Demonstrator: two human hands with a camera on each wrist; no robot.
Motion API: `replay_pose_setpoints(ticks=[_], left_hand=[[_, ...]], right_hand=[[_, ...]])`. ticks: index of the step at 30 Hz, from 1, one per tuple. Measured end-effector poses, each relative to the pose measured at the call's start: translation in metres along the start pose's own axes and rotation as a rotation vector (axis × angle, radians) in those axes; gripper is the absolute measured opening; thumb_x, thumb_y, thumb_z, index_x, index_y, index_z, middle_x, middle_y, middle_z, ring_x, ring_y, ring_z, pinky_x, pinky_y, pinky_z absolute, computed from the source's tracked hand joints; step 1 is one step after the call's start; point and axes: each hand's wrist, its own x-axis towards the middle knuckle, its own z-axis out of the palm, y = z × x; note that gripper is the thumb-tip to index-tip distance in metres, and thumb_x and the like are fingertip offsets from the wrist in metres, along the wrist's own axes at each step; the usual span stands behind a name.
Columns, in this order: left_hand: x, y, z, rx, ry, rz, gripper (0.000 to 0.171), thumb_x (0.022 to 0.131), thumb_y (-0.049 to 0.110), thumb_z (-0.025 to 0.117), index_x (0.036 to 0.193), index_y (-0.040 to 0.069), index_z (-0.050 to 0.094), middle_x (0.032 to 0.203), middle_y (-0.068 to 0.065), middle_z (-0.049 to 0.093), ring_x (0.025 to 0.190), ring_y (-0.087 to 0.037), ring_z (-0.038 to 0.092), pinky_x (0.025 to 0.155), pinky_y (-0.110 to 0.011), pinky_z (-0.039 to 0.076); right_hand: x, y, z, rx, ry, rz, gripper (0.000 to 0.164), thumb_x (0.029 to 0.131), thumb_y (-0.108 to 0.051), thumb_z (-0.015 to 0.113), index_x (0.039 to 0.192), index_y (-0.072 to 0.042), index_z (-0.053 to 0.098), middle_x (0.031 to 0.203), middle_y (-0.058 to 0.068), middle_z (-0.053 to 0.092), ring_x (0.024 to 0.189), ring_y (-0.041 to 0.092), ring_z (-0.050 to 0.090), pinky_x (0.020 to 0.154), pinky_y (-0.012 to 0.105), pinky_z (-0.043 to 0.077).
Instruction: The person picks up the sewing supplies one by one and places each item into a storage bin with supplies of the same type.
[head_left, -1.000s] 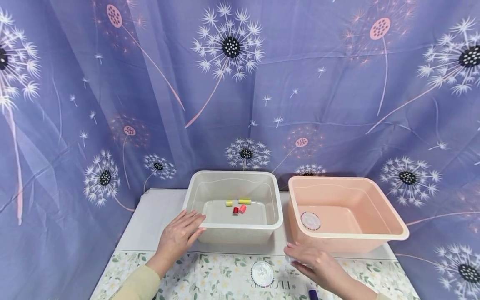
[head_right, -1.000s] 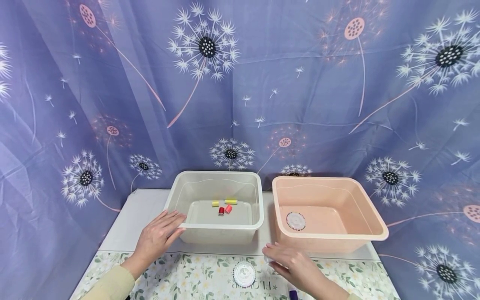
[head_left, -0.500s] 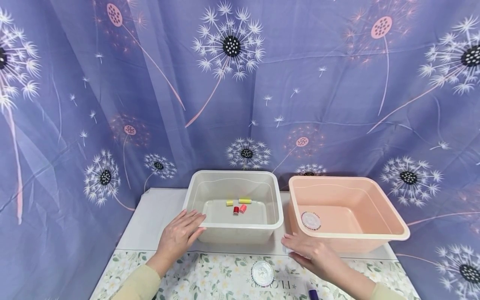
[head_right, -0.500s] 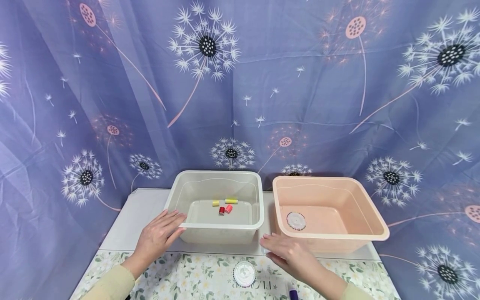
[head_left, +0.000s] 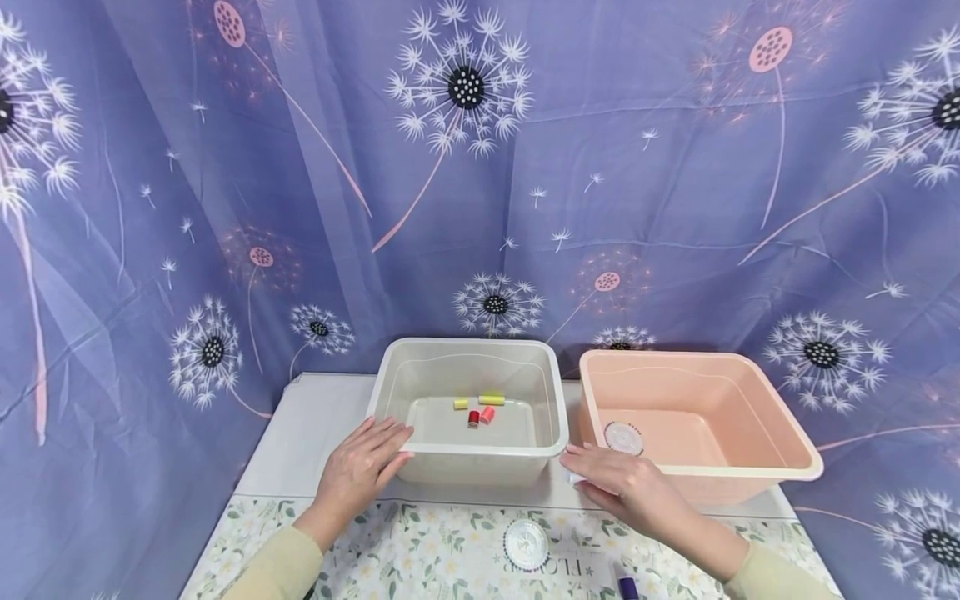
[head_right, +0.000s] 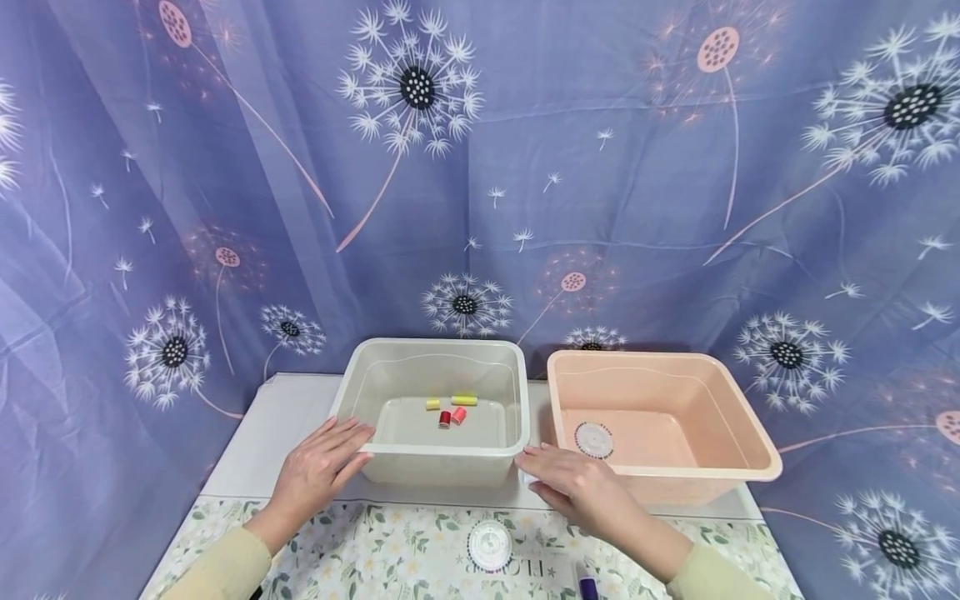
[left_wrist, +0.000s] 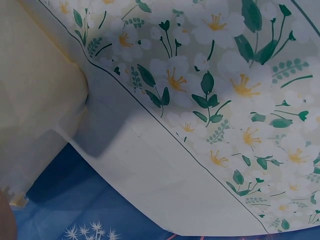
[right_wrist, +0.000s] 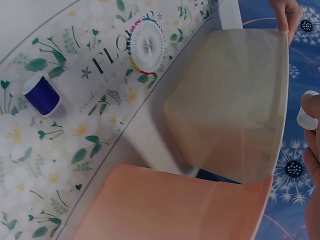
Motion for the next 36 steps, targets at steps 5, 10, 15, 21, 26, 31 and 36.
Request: replay_pose_setpoints(ticks=[5, 10, 15, 21, 26, 31, 36], left_hand=[[0.0, 0.001, 0.0, 0.003, -0.002, -0.011, 0.067, 0.114, 0.056, 0.033, 0.126, 0.009, 0.08, 0.118, -0.009, 0.08, 0.114, -0.031, 0.076, 0.107, -0.054, 0.056], [0.0, 0.001, 0.001, -0.005, 0.001, -0.008, 0.067, 0.114, 0.056, 0.034, 0.126, 0.009, 0.08, 0.118, -0.009, 0.08, 0.114, -0.032, 0.076, 0.107, -0.055, 0.057], [-0.001, 0.0, 0.002, -0.001, -0.002, -0.005, 0.067, 0.115, 0.056, 0.033, 0.126, 0.009, 0.08, 0.118, -0.009, 0.08, 0.114, -0.032, 0.076, 0.107, -0.055, 0.056], [-0.001, -0.002, 0.002, 0.005, 0.003, -0.002, 0.067, 0.114, 0.057, 0.033, 0.127, 0.009, 0.079, 0.118, -0.009, 0.08, 0.114, -0.032, 0.076, 0.107, -0.055, 0.057], [0.0, -0.002, 0.003, 0.01, 0.01, -0.002, 0.069, 0.114, 0.057, 0.033, 0.126, 0.009, 0.08, 0.118, -0.009, 0.08, 0.113, -0.032, 0.076, 0.108, -0.055, 0.056], [0.001, -0.002, 0.003, 0.009, -0.002, -0.007, 0.068, 0.114, 0.058, 0.034, 0.126, 0.009, 0.08, 0.118, -0.009, 0.08, 0.114, -0.032, 0.076, 0.109, -0.055, 0.055], [0.0, -0.002, 0.002, 0.015, -0.006, -0.008, 0.068, 0.114, 0.058, 0.034, 0.125, 0.009, 0.08, 0.118, -0.008, 0.08, 0.114, -0.031, 0.076, 0.109, -0.054, 0.055]], right_hand=[[0.006, 0.005, -0.003, 0.0, -0.009, -0.001, 0.037, 0.112, -0.03, 0.059, 0.131, -0.004, 0.076, 0.127, 0.012, 0.077, 0.113, 0.031, 0.076, 0.118, 0.026, 0.043], [0.012, 0.009, -0.005, 0.01, -0.011, -0.007, 0.037, 0.111, -0.029, 0.061, 0.131, -0.002, 0.076, 0.127, 0.012, 0.077, 0.113, 0.033, 0.076, 0.112, 0.03, 0.051], [0.019, 0.013, -0.005, -0.001, -0.014, -0.009, 0.039, 0.113, -0.032, 0.057, 0.128, -0.002, 0.077, 0.125, 0.013, 0.078, 0.112, 0.033, 0.077, 0.109, 0.031, 0.055], [0.029, 0.021, -0.005, -0.023, -0.031, 0.002, 0.04, 0.112, -0.032, 0.056, 0.126, -0.002, 0.078, 0.127, 0.012, 0.077, 0.115, 0.033, 0.075, 0.108, 0.034, 0.056], [0.039, 0.027, -0.006, -0.021, -0.03, -0.011, 0.033, 0.098, -0.017, 0.074, 0.127, -0.001, 0.077, 0.127, 0.012, 0.076, 0.112, 0.034, 0.076, 0.107, 0.034, 0.056], [0.047, 0.033, -0.004, -0.01, -0.038, -0.018, 0.043, 0.085, -0.006, 0.081, 0.127, -0.001, 0.077, 0.124, 0.014, 0.077, 0.108, 0.034, 0.077, 0.096, 0.045, 0.063], [0.055, 0.038, 0.0, -0.005, -0.082, 0.014, 0.046, 0.083, -0.006, 0.083, 0.128, -0.003, 0.077, 0.124, 0.015, 0.077, 0.109, 0.033, 0.077, 0.091, 0.05, 0.064]])
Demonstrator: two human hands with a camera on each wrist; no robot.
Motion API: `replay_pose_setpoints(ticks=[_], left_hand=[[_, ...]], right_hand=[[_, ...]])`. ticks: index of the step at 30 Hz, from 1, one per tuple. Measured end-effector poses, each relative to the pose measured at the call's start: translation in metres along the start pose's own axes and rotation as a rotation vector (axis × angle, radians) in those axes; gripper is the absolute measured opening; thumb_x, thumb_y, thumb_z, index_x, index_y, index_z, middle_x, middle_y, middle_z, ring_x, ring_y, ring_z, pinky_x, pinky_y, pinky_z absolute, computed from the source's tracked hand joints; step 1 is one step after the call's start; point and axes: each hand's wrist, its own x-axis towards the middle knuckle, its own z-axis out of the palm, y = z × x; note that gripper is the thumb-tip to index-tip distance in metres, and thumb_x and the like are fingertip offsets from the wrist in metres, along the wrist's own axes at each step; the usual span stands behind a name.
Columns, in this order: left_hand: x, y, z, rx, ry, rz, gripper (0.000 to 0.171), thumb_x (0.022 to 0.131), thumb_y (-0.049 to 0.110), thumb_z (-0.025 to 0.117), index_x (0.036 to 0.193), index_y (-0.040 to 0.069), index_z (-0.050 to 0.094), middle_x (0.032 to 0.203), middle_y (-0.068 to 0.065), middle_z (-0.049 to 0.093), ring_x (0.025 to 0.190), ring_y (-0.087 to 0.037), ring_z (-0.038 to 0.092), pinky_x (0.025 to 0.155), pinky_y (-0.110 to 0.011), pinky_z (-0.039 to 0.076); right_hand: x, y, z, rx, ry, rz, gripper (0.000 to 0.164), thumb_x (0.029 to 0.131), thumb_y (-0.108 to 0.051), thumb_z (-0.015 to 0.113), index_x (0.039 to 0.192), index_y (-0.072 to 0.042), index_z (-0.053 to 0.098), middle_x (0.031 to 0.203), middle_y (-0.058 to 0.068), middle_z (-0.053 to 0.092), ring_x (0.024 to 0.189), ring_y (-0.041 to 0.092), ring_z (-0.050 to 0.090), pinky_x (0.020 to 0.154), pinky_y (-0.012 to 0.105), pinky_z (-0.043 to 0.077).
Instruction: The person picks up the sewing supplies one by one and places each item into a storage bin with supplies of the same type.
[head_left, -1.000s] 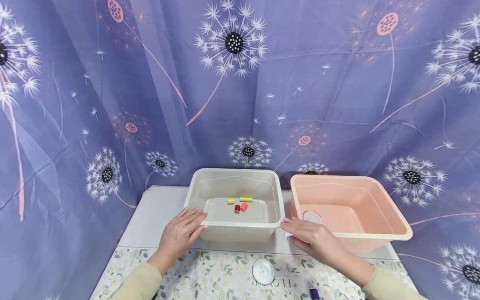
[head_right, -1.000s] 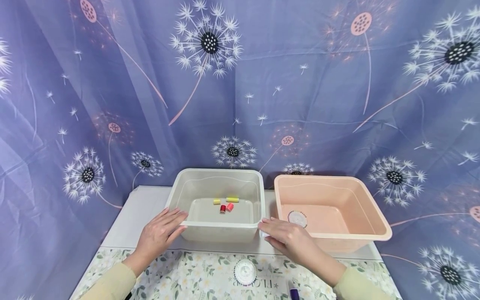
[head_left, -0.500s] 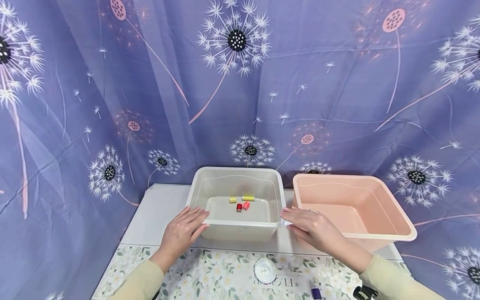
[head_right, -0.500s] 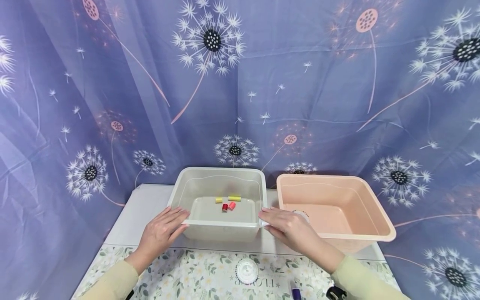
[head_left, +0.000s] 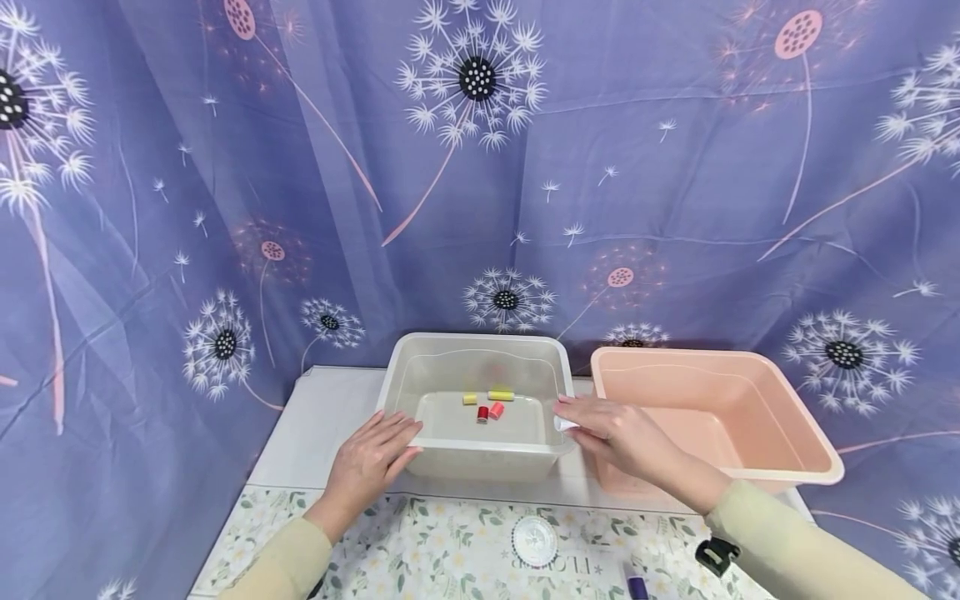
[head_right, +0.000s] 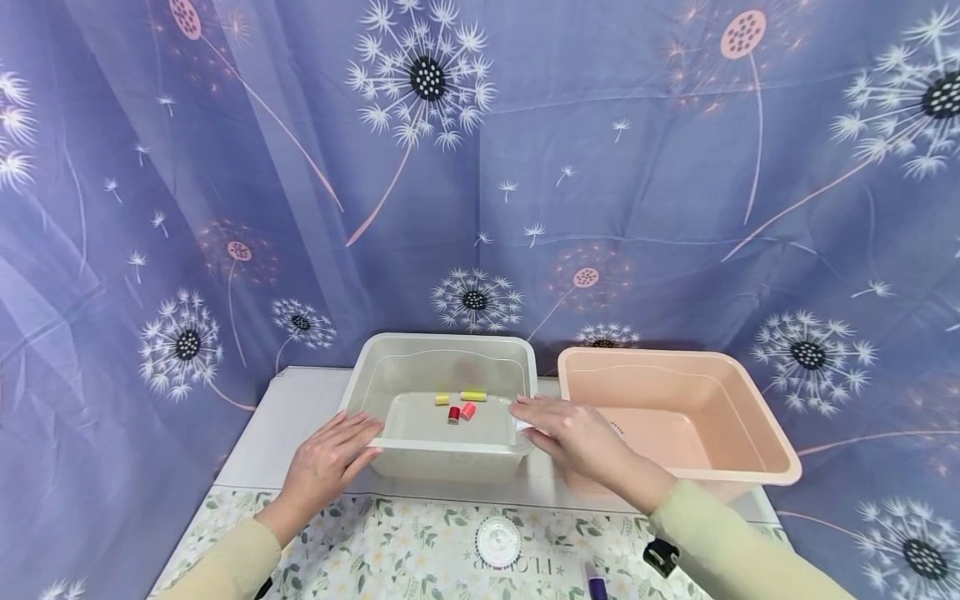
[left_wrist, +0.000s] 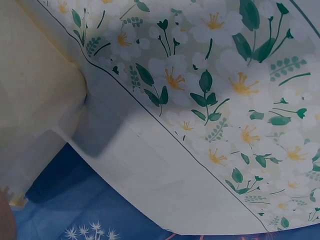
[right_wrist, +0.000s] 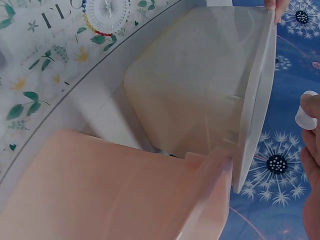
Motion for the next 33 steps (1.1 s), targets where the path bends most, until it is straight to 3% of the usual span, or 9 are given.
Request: replay_pose_setpoints(ticks=[16, 28, 33], left_hand=[[0.001, 0.001, -0.001, 0.009, -0.01, -0.005, 0.069, 0.113, 0.058, 0.033, 0.126, 0.01, 0.08, 0.118, -0.008, 0.08, 0.114, -0.03, 0.076, 0.11, -0.053, 0.055], [0.0, 0.001, -0.001, 0.011, 0.003, -0.004, 0.066, 0.114, 0.057, 0.033, 0.126, 0.011, 0.08, 0.118, -0.007, 0.081, 0.113, -0.029, 0.076, 0.107, -0.053, 0.057], [-0.001, 0.0, 0.0, -0.002, -0.012, -0.009, 0.061, 0.113, 0.056, 0.042, 0.127, 0.011, 0.079, 0.12, -0.007, 0.08, 0.115, -0.03, 0.076, 0.11, -0.053, 0.055]], right_hand=[[0.032, 0.008, 0.006, 0.064, -0.151, 0.09, 0.044, 0.092, -0.009, 0.083, 0.135, -0.005, 0.074, 0.138, 0.015, 0.071, 0.123, 0.035, 0.071, 0.104, 0.054, 0.058], [0.054, 0.02, 0.018, 0.051, -0.153, 0.044, 0.04, 0.091, -0.008, 0.084, 0.13, -0.002, 0.077, 0.131, 0.015, 0.074, 0.118, 0.034, 0.074, 0.099, 0.05, 0.062], [0.062, 0.027, 0.023, 0.051, -0.173, 0.05, 0.039, 0.092, -0.009, 0.083, 0.129, -0.002, 0.077, 0.13, 0.016, 0.075, 0.118, 0.034, 0.074, 0.098, 0.049, 0.063]])
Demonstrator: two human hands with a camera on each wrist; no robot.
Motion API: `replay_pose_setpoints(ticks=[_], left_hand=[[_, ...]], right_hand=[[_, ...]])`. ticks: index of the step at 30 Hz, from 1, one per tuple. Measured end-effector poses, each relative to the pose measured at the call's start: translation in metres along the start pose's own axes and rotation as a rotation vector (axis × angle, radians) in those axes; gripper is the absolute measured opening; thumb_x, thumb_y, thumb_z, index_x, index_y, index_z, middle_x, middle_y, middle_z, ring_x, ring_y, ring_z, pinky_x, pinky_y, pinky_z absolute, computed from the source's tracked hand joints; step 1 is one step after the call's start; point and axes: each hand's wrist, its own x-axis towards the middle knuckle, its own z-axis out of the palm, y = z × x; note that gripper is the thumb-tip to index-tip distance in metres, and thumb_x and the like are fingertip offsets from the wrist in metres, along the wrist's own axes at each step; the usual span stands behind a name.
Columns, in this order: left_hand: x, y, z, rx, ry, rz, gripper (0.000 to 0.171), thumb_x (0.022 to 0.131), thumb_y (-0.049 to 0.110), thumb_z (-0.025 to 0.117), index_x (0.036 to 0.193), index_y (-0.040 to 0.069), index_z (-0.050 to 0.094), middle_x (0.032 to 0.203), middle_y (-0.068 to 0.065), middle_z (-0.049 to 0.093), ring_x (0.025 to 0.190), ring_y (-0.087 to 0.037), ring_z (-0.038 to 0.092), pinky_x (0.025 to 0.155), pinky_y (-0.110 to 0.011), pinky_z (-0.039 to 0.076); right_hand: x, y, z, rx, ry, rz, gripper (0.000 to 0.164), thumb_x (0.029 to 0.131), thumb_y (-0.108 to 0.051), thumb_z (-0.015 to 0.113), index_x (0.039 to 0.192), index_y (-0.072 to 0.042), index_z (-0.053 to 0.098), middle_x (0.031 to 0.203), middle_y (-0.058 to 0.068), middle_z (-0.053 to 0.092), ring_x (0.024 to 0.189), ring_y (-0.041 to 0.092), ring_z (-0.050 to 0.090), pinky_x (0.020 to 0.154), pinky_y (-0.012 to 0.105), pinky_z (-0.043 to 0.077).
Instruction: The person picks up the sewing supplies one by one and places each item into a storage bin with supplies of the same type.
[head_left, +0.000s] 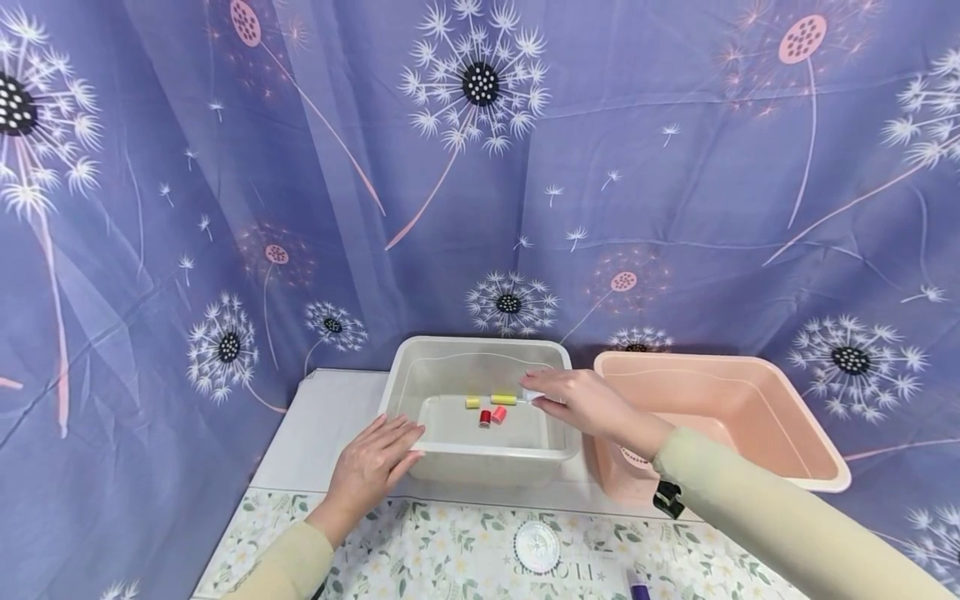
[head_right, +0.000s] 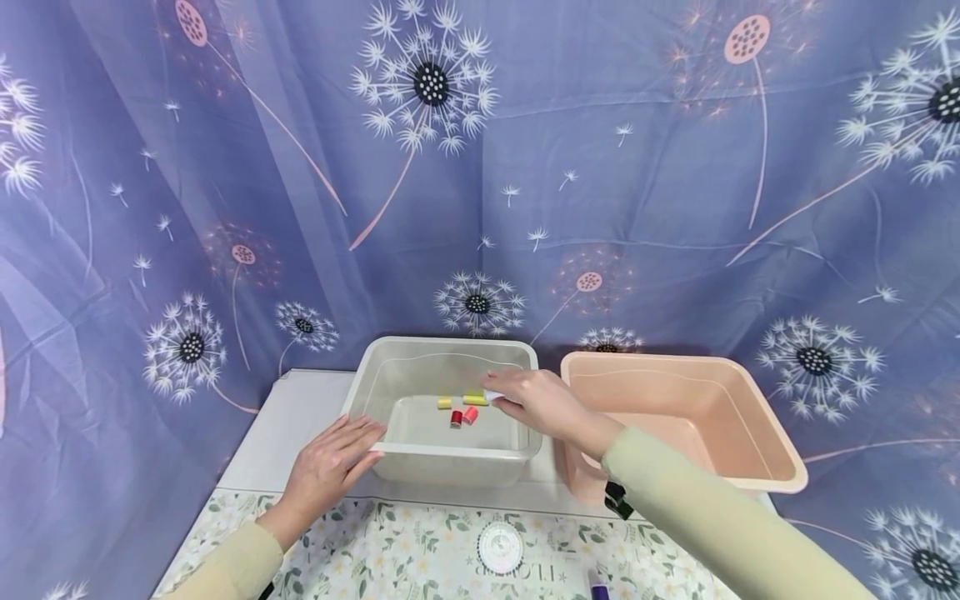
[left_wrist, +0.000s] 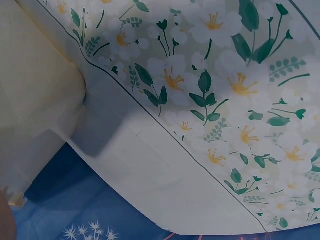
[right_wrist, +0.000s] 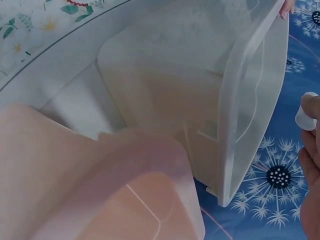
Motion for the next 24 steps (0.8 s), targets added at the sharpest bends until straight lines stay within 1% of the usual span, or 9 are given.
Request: replay_pose_setpoints(ticks=[5, 7, 9, 12, 13, 15, 19, 24], left_hand=[[-0.001, -0.001, 0.0, -0.003, 0.0, 0.007, 0.047, 0.108, 0.049, 0.06, 0.129, 0.011, 0.079, 0.121, -0.007, 0.08, 0.116, -0.03, 0.075, 0.11, -0.053, 0.055], [-0.001, -0.001, 0.0, -0.004, 0.005, 0.01, 0.045, 0.106, 0.046, 0.064, 0.13, 0.011, 0.078, 0.121, -0.007, 0.08, 0.116, -0.03, 0.075, 0.109, -0.053, 0.055], [-0.001, -0.001, 0.0, -0.005, 0.007, 0.012, 0.045, 0.107, 0.046, 0.062, 0.13, 0.011, 0.078, 0.121, -0.008, 0.08, 0.115, -0.03, 0.075, 0.109, -0.053, 0.055], [-0.001, -0.001, 0.0, 0.005, 0.004, 0.009, 0.054, 0.112, 0.053, 0.047, 0.129, 0.011, 0.078, 0.121, -0.007, 0.08, 0.115, -0.029, 0.075, 0.109, -0.053, 0.056], [-0.001, -0.001, 0.0, 0.004, 0.002, 0.008, 0.057, 0.113, 0.054, 0.045, 0.129, 0.011, 0.079, 0.121, -0.008, 0.08, 0.116, -0.03, 0.075, 0.109, -0.053, 0.055], [-0.001, -0.001, 0.0, 0.001, 0.002, 0.008, 0.058, 0.113, 0.054, 0.045, 0.128, 0.011, 0.079, 0.12, -0.008, 0.08, 0.116, -0.03, 0.075, 0.11, -0.053, 0.055], [-0.001, -0.002, 0.0, -0.011, 0.002, 0.009, 0.051, 0.109, 0.051, 0.056, 0.128, 0.01, 0.079, 0.12, -0.009, 0.08, 0.115, -0.031, 0.075, 0.11, -0.054, 0.055], [-0.001, -0.001, 0.0, -0.007, 0.004, 0.007, 0.054, 0.111, 0.052, 0.051, 0.129, 0.01, 0.078, 0.12, -0.009, 0.08, 0.115, -0.031, 0.075, 0.11, -0.054, 0.055]], right_hand=[[0.008, 0.005, 0.004, -0.017, -0.011, -0.001, 0.038, 0.093, -0.008, 0.082, 0.13, -0.003, 0.076, 0.13, 0.016, 0.075, 0.118, 0.033, 0.074, 0.091, 0.049, 0.065], [0.011, 0.007, 0.006, -0.031, -0.02, 0.0, 0.039, 0.093, -0.008, 0.082, 0.131, -0.003, 0.076, 0.131, 0.016, 0.074, 0.118, 0.033, 0.074, 0.09, 0.049, 0.066], [0.014, 0.009, 0.008, -0.034, -0.034, 0.006, 0.039, 0.093, -0.009, 0.082, 0.131, -0.003, 0.076, 0.132, 0.016, 0.074, 0.119, 0.033, 0.074, 0.091, 0.05, 0.065], [0.018, 0.011, 0.01, -0.038, -0.066, 0.026, 0.04, 0.094, -0.01, 0.082, 0.132, -0.004, 0.075, 0.135, 0.016, 0.073, 0.121, 0.034, 0.073, 0.097, 0.051, 0.063], [0.019, 0.011, 0.011, -0.036, -0.077, 0.031, 0.039, 0.094, -0.01, 0.082, 0.132, -0.004, 0.075, 0.135, 0.016, 0.072, 0.121, 0.034, 0.073, 0.099, 0.051, 0.062], [0.022, 0.013, 0.012, -0.036, -0.098, 0.035, 0.039, 0.094, -0.011, 0.081, 0.133, -0.004, 0.075, 0.136, 0.016, 0.072, 0.122, 0.034, 0.072, 0.101, 0.051, 0.061], [0.027, 0.016, 0.015, -0.044, -0.118, 0.028, 0.038, 0.095, -0.011, 0.08, 0.132, -0.004, 0.075, 0.134, 0.015, 0.073, 0.121, 0.034, 0.073, 0.102, 0.051, 0.061], [0.033, 0.023, 0.02, -0.057, -0.121, 0.006, 0.036, 0.094, -0.01, 0.081, 0.13, -0.004, 0.077, 0.13, 0.016, 0.075, 0.12, 0.035, 0.073, 0.103, 0.051, 0.06]])
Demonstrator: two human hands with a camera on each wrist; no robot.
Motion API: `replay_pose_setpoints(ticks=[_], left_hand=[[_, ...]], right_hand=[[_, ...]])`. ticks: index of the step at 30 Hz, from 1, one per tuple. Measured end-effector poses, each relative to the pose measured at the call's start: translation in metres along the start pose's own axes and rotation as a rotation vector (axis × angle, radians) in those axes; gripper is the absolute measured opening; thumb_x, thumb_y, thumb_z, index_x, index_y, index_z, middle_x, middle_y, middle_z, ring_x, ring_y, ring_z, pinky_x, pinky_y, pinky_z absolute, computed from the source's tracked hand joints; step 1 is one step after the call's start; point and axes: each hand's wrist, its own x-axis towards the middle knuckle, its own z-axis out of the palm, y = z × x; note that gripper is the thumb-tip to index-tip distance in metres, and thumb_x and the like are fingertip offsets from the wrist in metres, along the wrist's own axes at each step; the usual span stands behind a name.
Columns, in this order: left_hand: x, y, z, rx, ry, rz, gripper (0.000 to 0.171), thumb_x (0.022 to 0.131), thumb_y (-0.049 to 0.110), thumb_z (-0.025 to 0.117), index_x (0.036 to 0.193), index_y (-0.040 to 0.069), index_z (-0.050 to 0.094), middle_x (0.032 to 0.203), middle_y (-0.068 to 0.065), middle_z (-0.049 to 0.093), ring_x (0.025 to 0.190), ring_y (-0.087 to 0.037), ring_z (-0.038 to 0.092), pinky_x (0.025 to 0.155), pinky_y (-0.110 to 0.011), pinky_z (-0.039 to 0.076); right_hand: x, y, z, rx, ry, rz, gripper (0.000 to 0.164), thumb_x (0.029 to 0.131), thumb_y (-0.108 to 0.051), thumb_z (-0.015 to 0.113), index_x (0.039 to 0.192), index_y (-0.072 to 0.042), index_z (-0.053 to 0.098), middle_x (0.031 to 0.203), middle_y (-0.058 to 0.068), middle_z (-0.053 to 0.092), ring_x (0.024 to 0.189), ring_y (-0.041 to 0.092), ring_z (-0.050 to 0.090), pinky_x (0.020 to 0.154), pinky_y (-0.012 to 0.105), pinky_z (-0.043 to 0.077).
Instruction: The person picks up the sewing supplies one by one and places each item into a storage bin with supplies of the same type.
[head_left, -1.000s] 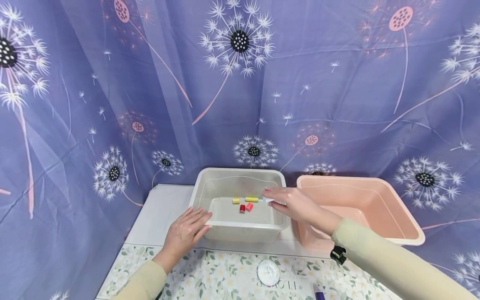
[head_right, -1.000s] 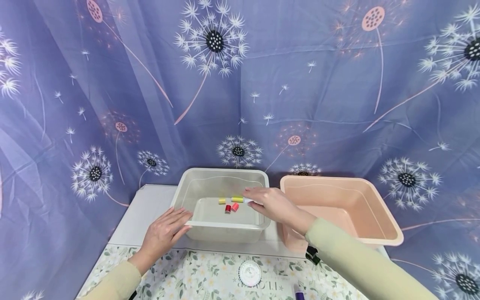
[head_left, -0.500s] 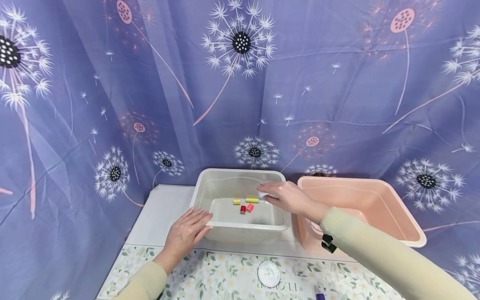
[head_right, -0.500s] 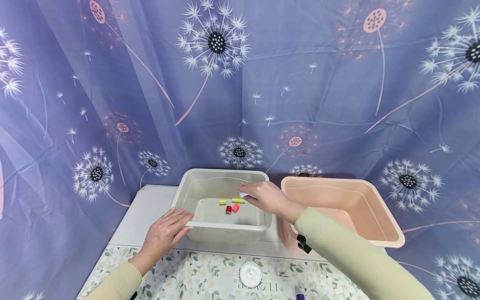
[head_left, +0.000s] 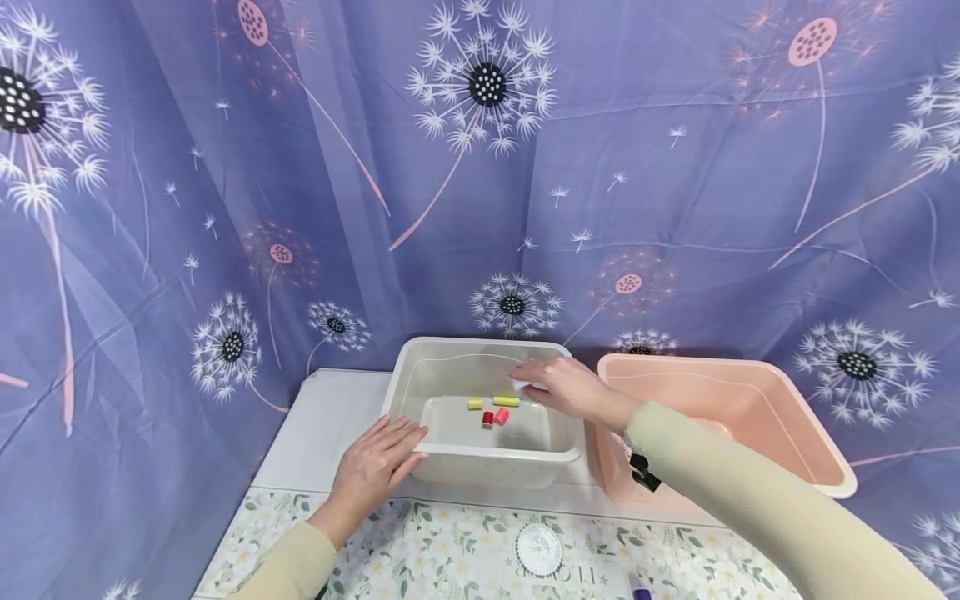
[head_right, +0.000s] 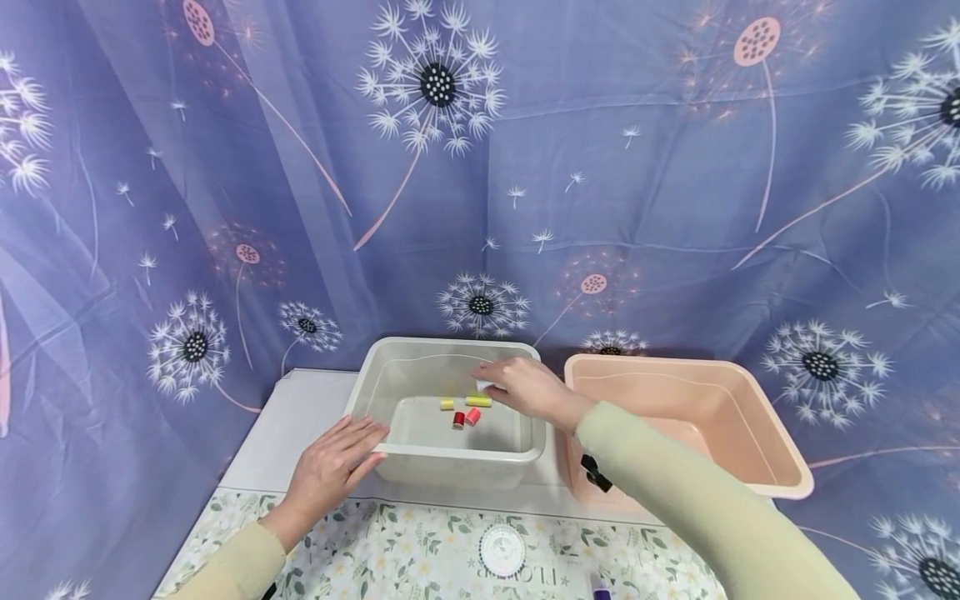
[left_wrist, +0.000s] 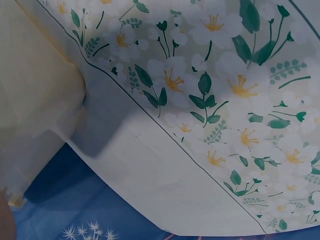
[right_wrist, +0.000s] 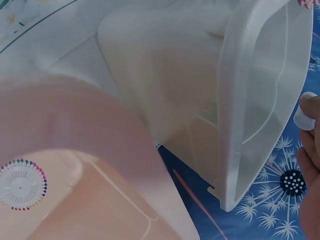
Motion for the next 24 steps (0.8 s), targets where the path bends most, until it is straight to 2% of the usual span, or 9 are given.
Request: replay_pose_setpoints(ticks=[8, 14, 16, 21, 24], left_hand=[[0.0, 0.0, 0.0, -0.004, 0.011, 0.004, 0.046, 0.108, 0.047, 0.06, 0.129, 0.01, 0.078, 0.121, -0.009, 0.08, 0.115, -0.031, 0.075, 0.108, -0.054, 0.056], [-0.001, 0.0, 0.0, -0.002, -0.004, 0.002, 0.045, 0.103, 0.045, 0.067, 0.129, 0.01, 0.079, 0.121, -0.009, 0.08, 0.117, -0.031, 0.075, 0.11, -0.053, 0.055], [-0.001, 0.0, 0.0, 0.001, -0.002, 0.001, 0.047, 0.106, 0.048, 0.062, 0.128, 0.01, 0.079, 0.121, -0.009, 0.08, 0.117, -0.031, 0.075, 0.111, -0.053, 0.055], [0.0, 0.001, 0.001, 0.015, 0.001, -0.002, 0.065, 0.114, 0.056, 0.036, 0.126, 0.01, 0.08, 0.119, -0.009, 0.08, 0.116, -0.03, 0.075, 0.11, -0.053, 0.055], [0.0, 0.001, 0.0, 0.019, 0.001, -0.005, 0.069, 0.114, 0.058, 0.031, 0.126, 0.01, 0.08, 0.119, -0.009, 0.08, 0.115, -0.03, 0.076, 0.109, -0.052, 0.056]], right_hand=[[0.01, 0.005, 0.005, 0.016, -0.01, -0.025, 0.034, 0.093, -0.006, 0.082, 0.126, -0.003, 0.078, 0.124, 0.015, 0.078, 0.114, 0.032, 0.075, 0.102, 0.049, 0.062], [0.016, 0.008, 0.006, -0.026, -0.043, -0.047, 0.033, 0.094, -0.007, 0.08, 0.126, -0.003, 0.077, 0.123, 0.014, 0.078, 0.11, 0.031, 0.076, 0.1, 0.045, 0.063], [0.018, 0.01, 0.007, -0.041, -0.059, -0.048, 0.032, 0.095, -0.008, 0.079, 0.127, -0.004, 0.077, 0.124, 0.014, 0.078, 0.112, 0.031, 0.076, 0.1, 0.045, 0.062], [0.023, 0.012, 0.007, -0.052, -0.101, -0.041, 0.032, 0.095, -0.009, 0.079, 0.127, -0.005, 0.078, 0.125, 0.013, 0.078, 0.113, 0.03, 0.076, 0.101, 0.045, 0.062], [0.026, 0.013, 0.007, -0.062, -0.118, -0.045, 0.031, 0.095, -0.009, 0.079, 0.126, -0.005, 0.078, 0.125, 0.012, 0.078, 0.111, 0.029, 0.076, 0.1, 0.043, 0.063]])
